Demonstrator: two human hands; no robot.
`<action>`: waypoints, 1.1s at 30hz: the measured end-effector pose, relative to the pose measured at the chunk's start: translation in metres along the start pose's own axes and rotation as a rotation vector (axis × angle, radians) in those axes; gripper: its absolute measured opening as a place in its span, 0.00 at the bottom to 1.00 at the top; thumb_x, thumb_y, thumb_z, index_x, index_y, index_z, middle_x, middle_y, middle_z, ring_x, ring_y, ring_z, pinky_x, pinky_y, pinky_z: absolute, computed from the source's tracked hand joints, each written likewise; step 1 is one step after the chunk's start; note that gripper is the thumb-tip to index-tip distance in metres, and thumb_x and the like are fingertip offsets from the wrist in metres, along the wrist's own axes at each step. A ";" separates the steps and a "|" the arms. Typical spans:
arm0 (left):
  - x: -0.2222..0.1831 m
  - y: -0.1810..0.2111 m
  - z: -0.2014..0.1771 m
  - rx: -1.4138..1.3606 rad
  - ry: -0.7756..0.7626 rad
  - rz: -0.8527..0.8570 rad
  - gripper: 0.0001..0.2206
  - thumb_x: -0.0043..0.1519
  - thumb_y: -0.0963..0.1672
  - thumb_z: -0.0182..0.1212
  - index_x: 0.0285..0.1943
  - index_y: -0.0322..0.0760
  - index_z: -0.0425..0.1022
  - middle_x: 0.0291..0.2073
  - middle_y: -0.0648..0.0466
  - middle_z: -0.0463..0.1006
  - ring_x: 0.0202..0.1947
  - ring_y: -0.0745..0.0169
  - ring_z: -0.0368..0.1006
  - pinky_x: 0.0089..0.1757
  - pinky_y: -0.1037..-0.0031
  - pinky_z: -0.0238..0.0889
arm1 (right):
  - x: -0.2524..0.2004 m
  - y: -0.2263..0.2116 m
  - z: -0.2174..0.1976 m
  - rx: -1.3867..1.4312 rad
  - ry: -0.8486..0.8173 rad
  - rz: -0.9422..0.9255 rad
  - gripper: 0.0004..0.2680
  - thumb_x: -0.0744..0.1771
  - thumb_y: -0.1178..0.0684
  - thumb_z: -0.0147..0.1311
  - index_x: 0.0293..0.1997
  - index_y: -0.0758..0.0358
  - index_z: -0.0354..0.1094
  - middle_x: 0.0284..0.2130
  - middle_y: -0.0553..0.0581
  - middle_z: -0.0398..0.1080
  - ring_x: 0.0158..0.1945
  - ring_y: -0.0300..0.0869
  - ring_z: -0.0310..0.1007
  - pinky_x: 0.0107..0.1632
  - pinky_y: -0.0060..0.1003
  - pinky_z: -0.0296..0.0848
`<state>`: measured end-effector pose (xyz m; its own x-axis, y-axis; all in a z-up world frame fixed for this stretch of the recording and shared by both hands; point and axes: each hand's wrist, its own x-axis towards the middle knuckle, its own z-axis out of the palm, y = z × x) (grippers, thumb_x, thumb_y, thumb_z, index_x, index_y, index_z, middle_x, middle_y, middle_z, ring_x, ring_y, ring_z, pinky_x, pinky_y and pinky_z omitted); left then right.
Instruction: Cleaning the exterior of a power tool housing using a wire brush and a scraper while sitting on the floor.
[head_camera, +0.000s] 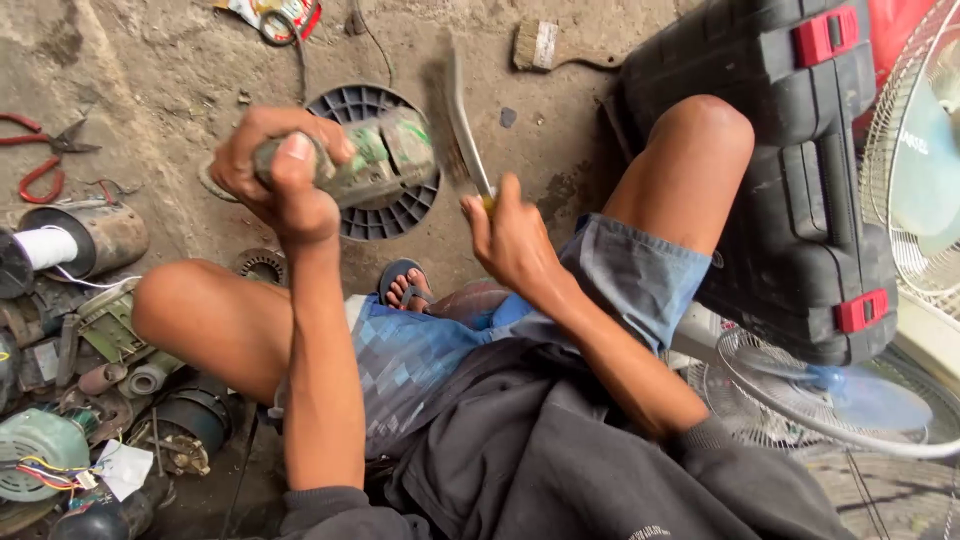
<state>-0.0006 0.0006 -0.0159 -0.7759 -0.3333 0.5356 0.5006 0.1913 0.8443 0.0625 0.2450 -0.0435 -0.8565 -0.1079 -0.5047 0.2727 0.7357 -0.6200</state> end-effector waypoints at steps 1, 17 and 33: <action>0.003 0.007 0.008 0.010 0.008 0.012 0.15 0.67 0.47 0.59 0.30 0.33 0.76 0.13 0.50 0.71 0.18 0.58 0.70 0.29 0.70 0.66 | -0.012 0.006 -0.001 0.000 -0.003 -0.017 0.18 0.77 0.35 0.48 0.57 0.62 0.57 0.31 0.84 0.77 0.39 0.83 0.83 0.41 0.72 0.82; 0.001 0.041 0.039 0.170 -0.142 -0.137 0.07 0.65 0.39 0.71 0.43 0.35 0.74 0.36 0.49 0.81 0.37 0.55 0.77 0.46 0.64 0.73 | -0.015 -0.009 0.005 -0.015 0.065 -0.212 0.13 0.78 0.47 0.46 0.58 0.68 0.50 0.31 0.77 0.79 0.28 0.76 0.80 0.34 0.70 0.78; -0.015 0.031 0.039 0.094 -0.113 -0.041 0.08 0.49 0.38 0.70 0.29 0.37 0.72 0.18 0.53 0.73 0.20 0.58 0.74 0.32 0.66 0.73 | -0.035 -0.035 -0.011 -0.186 -0.053 0.013 0.17 0.77 0.37 0.43 0.69 0.56 0.54 0.32 0.81 0.78 0.43 0.85 0.84 0.47 0.74 0.84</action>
<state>0.0121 0.0475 0.0032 -0.8358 -0.2380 0.4948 0.4335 0.2670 0.8607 0.0782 0.2308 0.0029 -0.8277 -0.1294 -0.5461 0.1935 0.8476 -0.4941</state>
